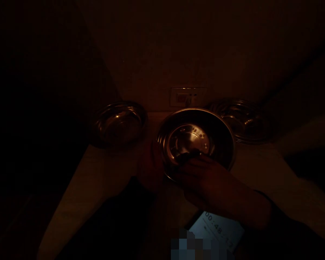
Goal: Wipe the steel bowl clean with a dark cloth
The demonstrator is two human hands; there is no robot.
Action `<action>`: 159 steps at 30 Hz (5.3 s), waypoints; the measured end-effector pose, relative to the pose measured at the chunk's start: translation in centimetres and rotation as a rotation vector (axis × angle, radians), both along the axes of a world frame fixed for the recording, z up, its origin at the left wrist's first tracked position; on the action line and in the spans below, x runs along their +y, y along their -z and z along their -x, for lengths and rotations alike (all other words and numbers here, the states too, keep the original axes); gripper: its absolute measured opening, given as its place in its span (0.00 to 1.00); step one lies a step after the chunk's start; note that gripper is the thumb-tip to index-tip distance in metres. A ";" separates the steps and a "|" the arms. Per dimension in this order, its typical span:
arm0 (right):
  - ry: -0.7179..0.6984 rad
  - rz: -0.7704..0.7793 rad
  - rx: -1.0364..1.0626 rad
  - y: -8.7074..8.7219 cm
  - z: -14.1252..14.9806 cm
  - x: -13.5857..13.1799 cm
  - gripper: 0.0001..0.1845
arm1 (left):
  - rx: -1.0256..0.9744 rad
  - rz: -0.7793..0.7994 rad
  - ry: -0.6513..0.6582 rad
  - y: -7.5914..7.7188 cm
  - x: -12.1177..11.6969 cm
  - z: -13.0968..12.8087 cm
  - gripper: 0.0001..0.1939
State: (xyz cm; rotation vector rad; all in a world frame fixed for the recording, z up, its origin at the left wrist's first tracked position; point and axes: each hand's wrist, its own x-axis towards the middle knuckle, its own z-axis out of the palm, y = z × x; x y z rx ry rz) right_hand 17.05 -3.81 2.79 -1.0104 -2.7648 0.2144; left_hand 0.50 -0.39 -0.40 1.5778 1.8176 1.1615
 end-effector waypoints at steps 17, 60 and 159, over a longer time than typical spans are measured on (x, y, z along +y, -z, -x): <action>0.045 0.002 -0.016 0.0 0.2 -0.4 0.13 | 0.008 0.015 0.002 -0.3 0.0 -0.3 0.16; 0.132 0.014 -0.099 0.2 -1.0 -1.0 0.06 | 0.002 0.020 0.084 0.7 0.4 0.1 0.14; -0.038 -0.064 0.043 -1.2 -1.4 -0.2 0.19 | -0.306 0.048 0.053 -0.7 1.7 1.9 0.20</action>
